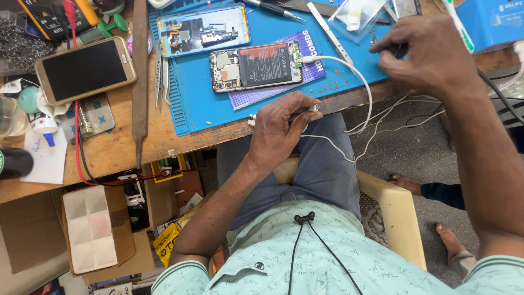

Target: The person sits at a repair bench and tests a smartphone by plugging and unplugging a charging cable and checking the boot screen. They then handle a disassembled phone on the mat, reposition it, and use tweezers to work on its internal components.

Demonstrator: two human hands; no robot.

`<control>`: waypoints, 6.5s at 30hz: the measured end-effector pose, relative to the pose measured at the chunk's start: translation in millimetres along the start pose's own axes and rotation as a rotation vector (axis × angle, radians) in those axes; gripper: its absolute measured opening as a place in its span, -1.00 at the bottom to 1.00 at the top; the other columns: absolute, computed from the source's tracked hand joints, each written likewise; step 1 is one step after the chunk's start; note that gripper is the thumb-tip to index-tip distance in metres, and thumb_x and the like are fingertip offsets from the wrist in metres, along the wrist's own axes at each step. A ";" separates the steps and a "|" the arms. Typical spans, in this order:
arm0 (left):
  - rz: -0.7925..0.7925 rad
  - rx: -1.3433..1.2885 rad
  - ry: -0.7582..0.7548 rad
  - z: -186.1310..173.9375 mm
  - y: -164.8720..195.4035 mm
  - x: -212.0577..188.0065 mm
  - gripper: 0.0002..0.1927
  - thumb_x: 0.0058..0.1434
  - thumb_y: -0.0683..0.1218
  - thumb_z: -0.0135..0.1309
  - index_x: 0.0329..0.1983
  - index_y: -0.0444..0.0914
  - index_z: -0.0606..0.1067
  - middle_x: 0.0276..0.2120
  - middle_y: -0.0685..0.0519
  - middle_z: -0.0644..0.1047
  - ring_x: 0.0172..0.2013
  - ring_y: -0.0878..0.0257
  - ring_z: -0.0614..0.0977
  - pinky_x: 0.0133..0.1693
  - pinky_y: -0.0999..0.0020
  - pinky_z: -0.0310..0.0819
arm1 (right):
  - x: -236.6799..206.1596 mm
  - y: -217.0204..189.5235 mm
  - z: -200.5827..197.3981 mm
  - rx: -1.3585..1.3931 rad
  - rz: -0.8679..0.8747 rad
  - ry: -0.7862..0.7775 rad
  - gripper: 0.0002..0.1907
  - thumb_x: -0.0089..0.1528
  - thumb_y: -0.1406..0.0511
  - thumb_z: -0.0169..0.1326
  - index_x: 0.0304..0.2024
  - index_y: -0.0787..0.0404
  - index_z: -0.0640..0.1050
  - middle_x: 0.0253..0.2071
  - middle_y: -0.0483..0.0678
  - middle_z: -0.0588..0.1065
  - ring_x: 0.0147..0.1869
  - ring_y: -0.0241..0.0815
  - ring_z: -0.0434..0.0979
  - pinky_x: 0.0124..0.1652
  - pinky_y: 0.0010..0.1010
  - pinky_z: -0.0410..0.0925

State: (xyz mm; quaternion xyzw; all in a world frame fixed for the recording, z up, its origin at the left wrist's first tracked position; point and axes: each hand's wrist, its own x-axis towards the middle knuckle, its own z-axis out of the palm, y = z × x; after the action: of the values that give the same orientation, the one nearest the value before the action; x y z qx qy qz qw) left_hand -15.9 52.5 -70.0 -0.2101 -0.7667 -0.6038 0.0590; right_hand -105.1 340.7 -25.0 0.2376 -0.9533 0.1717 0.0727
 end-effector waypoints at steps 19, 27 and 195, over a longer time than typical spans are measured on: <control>-0.021 0.045 0.013 3.4 4.8 1.7 -0.84 0.32 -0.17 0.20 -0.07 -0.29 0.56 -0.27 0.06 0.62 -0.29 0.36 0.69 -0.29 0.45 0.63 | -55.6 -115.2 45.4 0.650 0.014 0.372 -0.79 0.33 0.49 0.30 0.01 0.23 0.67 -0.09 -0.02 0.65 -0.04 -0.26 0.69 -0.07 -0.49 0.52; -0.016 0.069 0.020 4.0 5.4 1.1 -0.84 0.31 -0.17 0.22 -0.08 -0.29 0.56 -0.29 0.07 0.60 -0.34 0.37 0.66 -0.34 0.43 0.57 | -55.2 -118.1 48.6 0.530 -0.030 0.403 -0.78 0.32 0.51 0.29 0.00 0.25 0.66 -0.09 0.00 0.64 -0.04 -0.22 0.68 -0.07 -0.45 0.53; -0.279 1.282 -0.359 -310.8 29.1 37.5 0.06 -0.23 -0.08 0.46 0.39 -0.13 0.24 0.19 0.01 0.41 0.20 0.02 0.44 0.30 0.11 0.32 | -97.7 -146.3 119.4 1.596 0.374 0.000 -0.68 0.29 0.50 0.10 0.10 0.47 0.56 -0.17 0.24 0.63 -0.29 -0.15 0.62 -0.30 -0.41 0.46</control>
State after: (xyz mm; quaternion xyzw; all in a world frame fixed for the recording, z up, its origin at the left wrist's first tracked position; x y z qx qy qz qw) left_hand -89.2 -228.3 51.1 -0.1297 -0.9909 0.0121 -0.0351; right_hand 43.6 218.2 -114.8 0.0547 -0.5681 0.8077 -0.1480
